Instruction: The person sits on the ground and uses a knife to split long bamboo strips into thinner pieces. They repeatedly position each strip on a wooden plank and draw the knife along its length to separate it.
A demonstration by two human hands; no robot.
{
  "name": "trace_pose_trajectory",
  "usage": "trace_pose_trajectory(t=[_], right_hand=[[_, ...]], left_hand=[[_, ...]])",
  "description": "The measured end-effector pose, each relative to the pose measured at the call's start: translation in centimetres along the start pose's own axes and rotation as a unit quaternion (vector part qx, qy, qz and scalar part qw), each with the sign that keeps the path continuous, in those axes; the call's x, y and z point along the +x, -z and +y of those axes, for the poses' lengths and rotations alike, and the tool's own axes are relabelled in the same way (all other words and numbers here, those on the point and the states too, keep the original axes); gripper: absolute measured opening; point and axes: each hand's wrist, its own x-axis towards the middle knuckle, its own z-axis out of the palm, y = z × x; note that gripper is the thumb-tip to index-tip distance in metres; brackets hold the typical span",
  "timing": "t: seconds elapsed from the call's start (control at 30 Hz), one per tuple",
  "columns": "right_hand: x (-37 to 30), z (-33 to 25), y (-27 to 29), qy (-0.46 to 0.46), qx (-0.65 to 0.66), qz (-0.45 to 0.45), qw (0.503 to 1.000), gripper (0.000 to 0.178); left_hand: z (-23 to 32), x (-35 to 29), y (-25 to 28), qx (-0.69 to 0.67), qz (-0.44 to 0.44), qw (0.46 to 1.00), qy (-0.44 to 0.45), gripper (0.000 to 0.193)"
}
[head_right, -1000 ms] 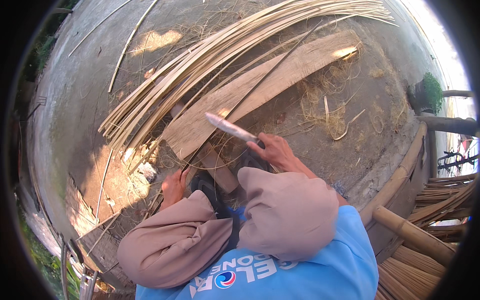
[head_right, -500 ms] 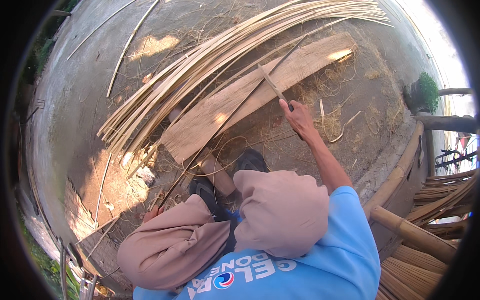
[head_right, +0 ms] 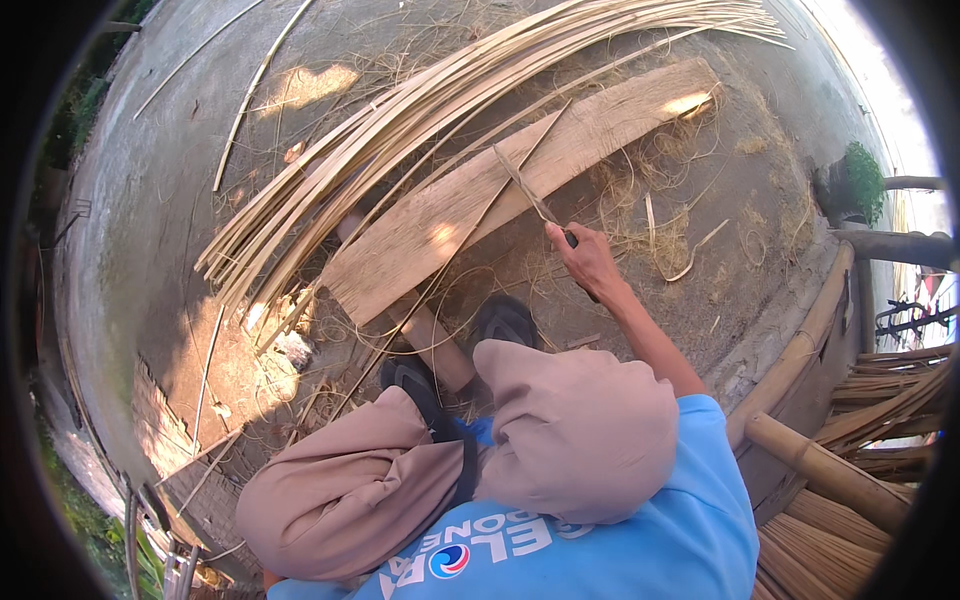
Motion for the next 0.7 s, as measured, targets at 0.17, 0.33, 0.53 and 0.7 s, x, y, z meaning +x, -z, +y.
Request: trace_pose_trajectory(t=[0.17, 0.33, 0.53, 0.7], right_hand=[[0.2, 0.4, -3.1, 0.017, 0.051, 0.056, 0.997, 0.064], [-0.5, -1.1, -1.9, -0.022, 0.025, 0.030, 0.999, 0.063], [-5.3, -2.2, -2.1, 0.165, -0.086, -0.069, 0.980, 0.061], [5.8, -0.7, 3.9, 0.027, -0.120, 0.062, 0.990, 0.065]], left_hand=[[10.6, 7.2, -3.4, -0.170, -0.038, 0.975, -0.135, 0.034], [19.1, 11.1, -7.5, -0.274, -0.111, 0.955, -0.016, 0.037], [14.5, 8.0, -8.0, -0.186, -0.039, 0.982, 0.004, 0.046], [13.7, 6.4, -5.5, -0.201, -0.037, 0.979, 0.015, 0.047]])
